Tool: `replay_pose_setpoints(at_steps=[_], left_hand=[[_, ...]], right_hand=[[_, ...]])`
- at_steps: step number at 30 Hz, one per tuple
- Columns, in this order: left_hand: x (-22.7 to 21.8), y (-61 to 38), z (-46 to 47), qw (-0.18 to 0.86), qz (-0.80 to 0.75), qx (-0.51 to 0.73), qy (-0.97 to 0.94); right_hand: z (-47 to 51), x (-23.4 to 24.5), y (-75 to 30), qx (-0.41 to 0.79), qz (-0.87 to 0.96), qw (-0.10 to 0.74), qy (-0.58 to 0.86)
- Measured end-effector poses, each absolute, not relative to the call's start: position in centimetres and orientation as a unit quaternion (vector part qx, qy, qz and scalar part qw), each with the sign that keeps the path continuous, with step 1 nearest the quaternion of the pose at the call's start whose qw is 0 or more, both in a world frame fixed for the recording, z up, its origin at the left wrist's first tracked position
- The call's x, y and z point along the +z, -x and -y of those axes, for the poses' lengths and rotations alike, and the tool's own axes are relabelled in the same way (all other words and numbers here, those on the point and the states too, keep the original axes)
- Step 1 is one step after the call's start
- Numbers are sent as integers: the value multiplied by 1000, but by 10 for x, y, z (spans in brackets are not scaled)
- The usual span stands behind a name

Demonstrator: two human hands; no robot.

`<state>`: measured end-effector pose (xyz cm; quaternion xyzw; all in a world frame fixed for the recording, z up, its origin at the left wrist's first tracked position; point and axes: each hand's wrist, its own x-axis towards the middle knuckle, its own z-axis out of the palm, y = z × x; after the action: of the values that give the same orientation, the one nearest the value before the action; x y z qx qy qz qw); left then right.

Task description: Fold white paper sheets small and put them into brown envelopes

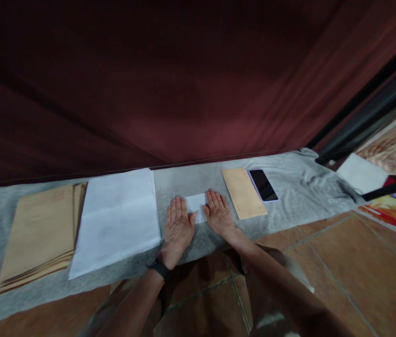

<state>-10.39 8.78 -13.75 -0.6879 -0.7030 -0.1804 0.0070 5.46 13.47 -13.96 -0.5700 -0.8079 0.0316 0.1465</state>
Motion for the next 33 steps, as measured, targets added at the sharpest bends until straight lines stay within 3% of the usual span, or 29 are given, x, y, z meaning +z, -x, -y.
replay_pose_setpoints(at_steps=[9, 17, 23, 33], left_hand=[[-131, 107, -89, 22, 726, -159, 669], [-125, 83, -90, 0, 617, -173, 767], [-128, 74, -90, -12, 622, -142, 770], [-127, 85, -93, -16, 632, -122, 765]], right_hand=[[-135, -137, -69, 35, 808, 131, 573], [-134, -137, -72, 36, 808, 143, 571], [-134, -135, -74, 41, 807, 151, 569], [-129, -132, -77, 66, 866, 138, 476]])
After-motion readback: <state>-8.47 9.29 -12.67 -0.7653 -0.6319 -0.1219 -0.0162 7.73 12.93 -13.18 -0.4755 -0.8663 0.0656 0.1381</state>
